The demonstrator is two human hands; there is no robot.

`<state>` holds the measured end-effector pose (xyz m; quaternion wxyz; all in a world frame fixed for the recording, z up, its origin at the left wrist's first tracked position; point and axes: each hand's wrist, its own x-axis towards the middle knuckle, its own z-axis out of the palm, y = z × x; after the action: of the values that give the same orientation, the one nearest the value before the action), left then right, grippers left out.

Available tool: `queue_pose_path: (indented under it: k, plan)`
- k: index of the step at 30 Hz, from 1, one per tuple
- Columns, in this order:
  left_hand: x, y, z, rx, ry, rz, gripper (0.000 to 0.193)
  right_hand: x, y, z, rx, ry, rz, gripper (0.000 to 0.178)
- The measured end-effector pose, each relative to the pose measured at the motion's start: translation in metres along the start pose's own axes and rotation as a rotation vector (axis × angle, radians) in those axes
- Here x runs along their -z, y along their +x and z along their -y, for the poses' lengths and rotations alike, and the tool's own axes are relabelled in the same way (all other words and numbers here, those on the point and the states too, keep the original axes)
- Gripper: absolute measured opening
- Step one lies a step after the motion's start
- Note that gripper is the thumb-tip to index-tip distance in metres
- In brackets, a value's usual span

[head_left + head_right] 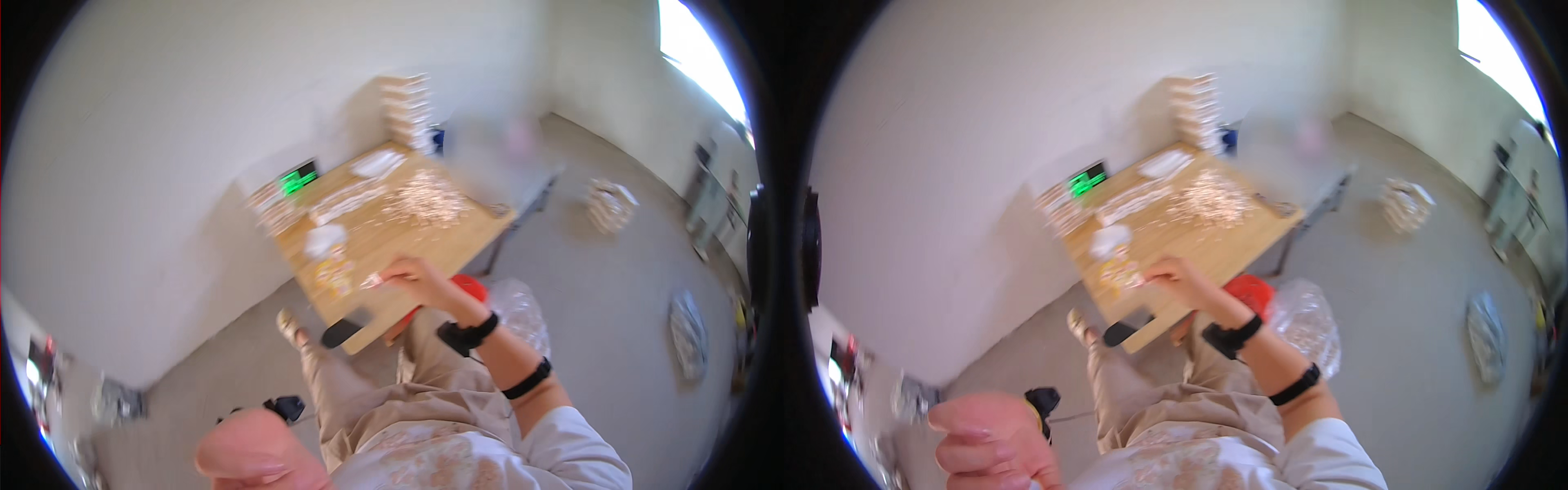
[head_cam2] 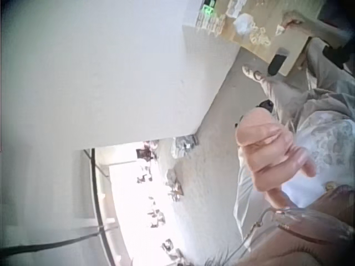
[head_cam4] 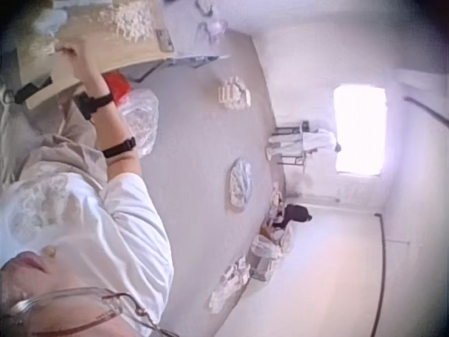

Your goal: Manually counting and packing wooden cotton swabs into plastic bags and sealing them.

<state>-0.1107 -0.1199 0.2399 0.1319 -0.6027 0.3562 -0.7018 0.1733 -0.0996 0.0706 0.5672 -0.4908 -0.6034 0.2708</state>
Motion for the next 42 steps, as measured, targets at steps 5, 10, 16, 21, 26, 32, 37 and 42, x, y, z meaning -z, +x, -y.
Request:
queue_pose_path:
  k: [5,10,16,21,26,32,37,42]
  plan:
    - [0.018,-0.009,-0.013,0.265,0.15,0.031,0.017,-0.01,0.003,-0.014,-0.066,-0.068,0.083,0.012]
    - [0.021,0.015,-0.008,0.247,-0.052,0.301,0.057,-0.021,0.006,-0.013,-0.106,-0.002,0.116,0.016]
    - [0.017,0.011,-0.004,0.238,-0.055,0.232,0.056,-0.016,0.006,-0.019,-0.129,0.027,0.118,0.018]
    - [0.012,0.008,-0.004,0.271,-0.106,0.214,0.054,-0.013,0.003,-0.015,-0.145,0.018,0.093,0.016]
    - [0.01,-0.001,-0.012,0.3,-0.048,0.145,0.052,-0.011,0.0,-0.019,-0.19,0.029,0.073,0.014]
    - [0.009,-0.003,-0.01,0.289,-0.089,0.168,0.053,-0.012,0.001,-0.027,-0.196,0.057,0.066,0.012]
    - [0.033,-0.037,-0.022,0.2,-0.18,0.19,0.022,-0.015,0.005,-0.028,-0.178,0.036,0.086,0.011]
    - [0.016,-0.007,-0.016,0.364,-0.142,0.206,0.056,-0.015,0.006,-0.03,-0.209,0.044,0.094,0.012]
